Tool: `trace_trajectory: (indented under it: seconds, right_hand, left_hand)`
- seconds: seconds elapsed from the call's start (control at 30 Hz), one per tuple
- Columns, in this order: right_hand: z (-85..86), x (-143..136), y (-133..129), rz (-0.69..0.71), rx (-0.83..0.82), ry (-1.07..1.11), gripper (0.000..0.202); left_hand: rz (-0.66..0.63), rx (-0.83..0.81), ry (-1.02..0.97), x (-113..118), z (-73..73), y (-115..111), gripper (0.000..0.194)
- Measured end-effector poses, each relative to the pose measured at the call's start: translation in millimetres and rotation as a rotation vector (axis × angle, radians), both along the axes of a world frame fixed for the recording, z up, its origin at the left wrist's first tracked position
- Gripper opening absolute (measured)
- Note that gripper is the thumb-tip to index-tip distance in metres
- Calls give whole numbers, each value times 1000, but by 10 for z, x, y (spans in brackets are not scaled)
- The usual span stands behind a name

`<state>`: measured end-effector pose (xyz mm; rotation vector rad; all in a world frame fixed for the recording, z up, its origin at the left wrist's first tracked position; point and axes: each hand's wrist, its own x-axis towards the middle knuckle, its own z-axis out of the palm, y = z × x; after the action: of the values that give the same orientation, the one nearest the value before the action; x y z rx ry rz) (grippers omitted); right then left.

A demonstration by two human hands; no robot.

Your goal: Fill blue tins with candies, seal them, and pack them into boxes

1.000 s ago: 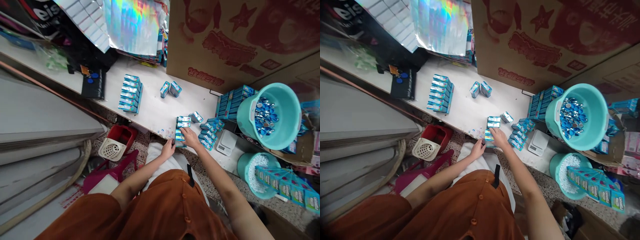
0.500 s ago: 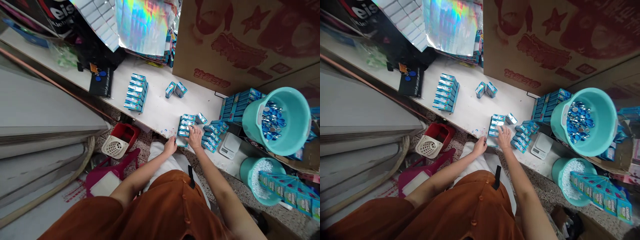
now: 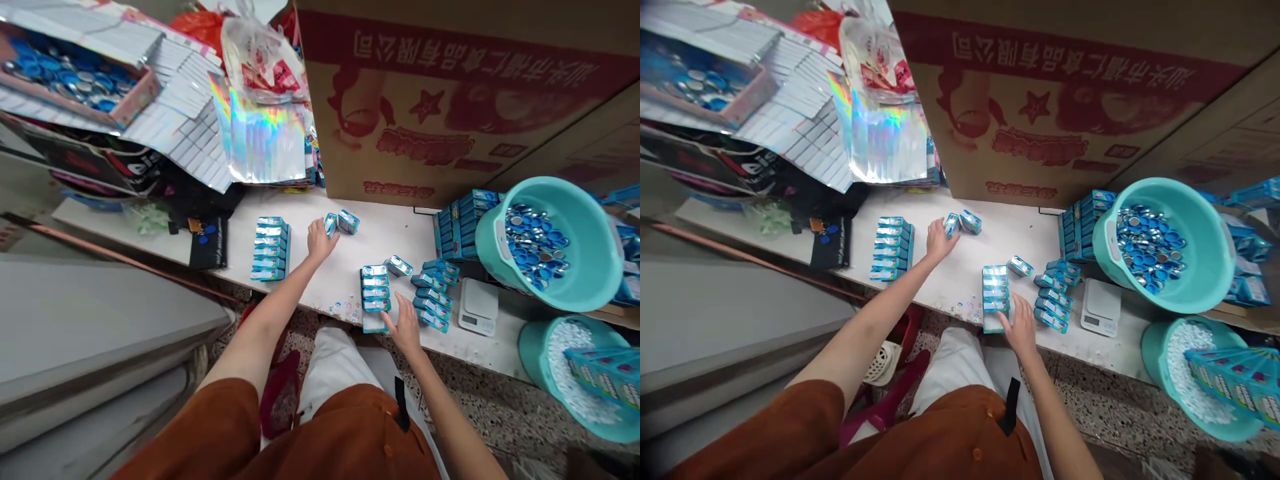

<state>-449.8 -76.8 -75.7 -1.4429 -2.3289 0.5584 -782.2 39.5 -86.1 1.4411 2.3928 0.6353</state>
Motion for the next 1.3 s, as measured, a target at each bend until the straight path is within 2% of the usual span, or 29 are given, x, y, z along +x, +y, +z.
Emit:
trace_trajectory:
  seconds: [0.07, 0.1, 0.17, 0.23, 0.33, 0.4, 0.47, 0.53, 0.6, 0.7, 0.8, 0.93, 1.03, 1.13, 1.23, 1.3]
  right_hand:
    - [20, -4, -11, -64, -14, 8, 59]
    - [32, -22, 6, -92, -16, 11, 57]
    - [63, -112, 110, -132, -9, 17, 53]
    - [112, -306, 323, -140, -2, 22, 49]
    - [196, -821, 830, -65, -6, 32, 46]
    - [202, -1262, 1241, 40, -36, 30, 50]
    - [131, -1697, 1637, 124, -73, 10, 58]
    - [-1, -2051, 1957, 127, -113, -30, 68]
    - [-144, -2275, 2164, 96, -195, -100, 68]
    - [-266, -2337, 2264, 73, -296, -202, 47]
    - [-197, -2103, 2163, 85, -262, -191, 41]
    - [171, -1430, 1774, 42, -123, 40, 47]
    - [497, -750, 1312, -115, -61, 170, 49]
    - [714, -59, 770, -318, -17, 211, 51]
    - [789, 495, 237, -438, -29, 204, 51]
    - [779, 749, -78, -482, -70, 191, 51]
  left_hand:
    - [53, -183, -52, -131, -54, 298, 61]
    - [51, -283, -70, -170, -82, 379, 56]
    - [-8, -421, -54, -213, -121, 406, 43]
    - [-98, -471, -2, -225, -119, 274, 35]
    - [-243, -485, 18, -206, -20, -145, 31]
    - [-330, -406, -1, -165, 107, -517, 29]
    - [-417, -281, -53, -90, 267, -912, 30]
    - [-509, -206, -146, 29, 431, -1282, 34]
    - [-578, -191, -262, 197, 557, -1587, 39]
    - [-579, -176, -425, 496, 625, -1883, 37]
    - [-508, -133, -513, 767, 581, -1993, 29]
    - [-440, -84, -516, 1041, 478, -1978, 28]
    - [-441, -58, -465, 1224, 412, -1964, 26]
    - [-427, -33, -409, 1381, 366, -2003, 30]
    - [-376, -5, -386, 1488, 330, -2075, 41]
    - [-356, -4, -384, 1544, 302, -2119, 42]
